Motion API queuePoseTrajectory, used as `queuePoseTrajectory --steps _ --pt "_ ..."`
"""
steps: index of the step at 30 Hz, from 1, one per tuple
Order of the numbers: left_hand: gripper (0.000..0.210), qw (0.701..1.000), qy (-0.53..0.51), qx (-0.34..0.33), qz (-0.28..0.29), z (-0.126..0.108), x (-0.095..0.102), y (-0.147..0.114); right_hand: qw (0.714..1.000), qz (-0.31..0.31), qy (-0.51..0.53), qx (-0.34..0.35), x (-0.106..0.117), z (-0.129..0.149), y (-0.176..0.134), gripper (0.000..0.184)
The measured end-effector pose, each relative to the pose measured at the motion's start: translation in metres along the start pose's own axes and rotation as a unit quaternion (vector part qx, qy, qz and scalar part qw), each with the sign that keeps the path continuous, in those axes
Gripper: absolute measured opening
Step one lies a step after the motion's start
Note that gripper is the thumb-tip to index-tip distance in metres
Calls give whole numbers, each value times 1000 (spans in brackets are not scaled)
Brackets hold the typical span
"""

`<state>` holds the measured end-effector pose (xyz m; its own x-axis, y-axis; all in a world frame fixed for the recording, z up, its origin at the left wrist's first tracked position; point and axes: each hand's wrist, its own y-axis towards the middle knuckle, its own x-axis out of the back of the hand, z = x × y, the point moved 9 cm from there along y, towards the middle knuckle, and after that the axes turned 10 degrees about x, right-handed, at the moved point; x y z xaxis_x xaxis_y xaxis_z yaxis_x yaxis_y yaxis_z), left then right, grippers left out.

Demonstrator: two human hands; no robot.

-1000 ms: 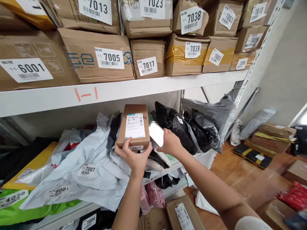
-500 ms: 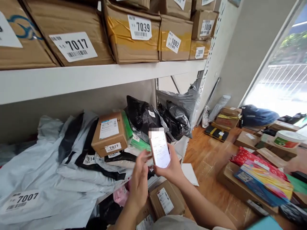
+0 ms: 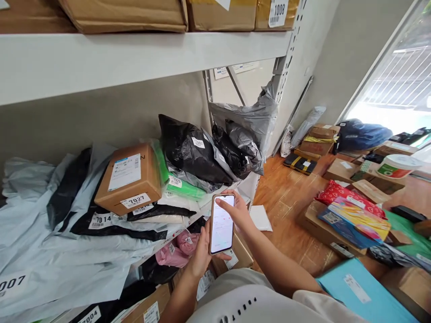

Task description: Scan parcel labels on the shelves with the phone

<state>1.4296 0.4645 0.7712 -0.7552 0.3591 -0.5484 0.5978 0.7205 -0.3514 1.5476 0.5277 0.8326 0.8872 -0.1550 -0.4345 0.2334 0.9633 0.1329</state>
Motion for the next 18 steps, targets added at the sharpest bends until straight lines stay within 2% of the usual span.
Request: queuePoseTrajectory --steps 2,4,9,13,18 --pt "78 1000 16 0 -6 4 2 5 1000 -25 13 0 7 -11 2 47" --pt "79 1000 -6 18 0 8 2 8 999 -29 24 4 13 -19 2 38" --pt "90 995 -77 63 1 16 7 12 999 36 7 -16 24 -33 -9 33" --pt "86 994 -87 51 -33 22 18 17 996 88 -29 -13 31 -41 -23 30" --pt "87 991 -121 35 -43 33 26 24 994 99 -52 6 39 -43 -31 37"
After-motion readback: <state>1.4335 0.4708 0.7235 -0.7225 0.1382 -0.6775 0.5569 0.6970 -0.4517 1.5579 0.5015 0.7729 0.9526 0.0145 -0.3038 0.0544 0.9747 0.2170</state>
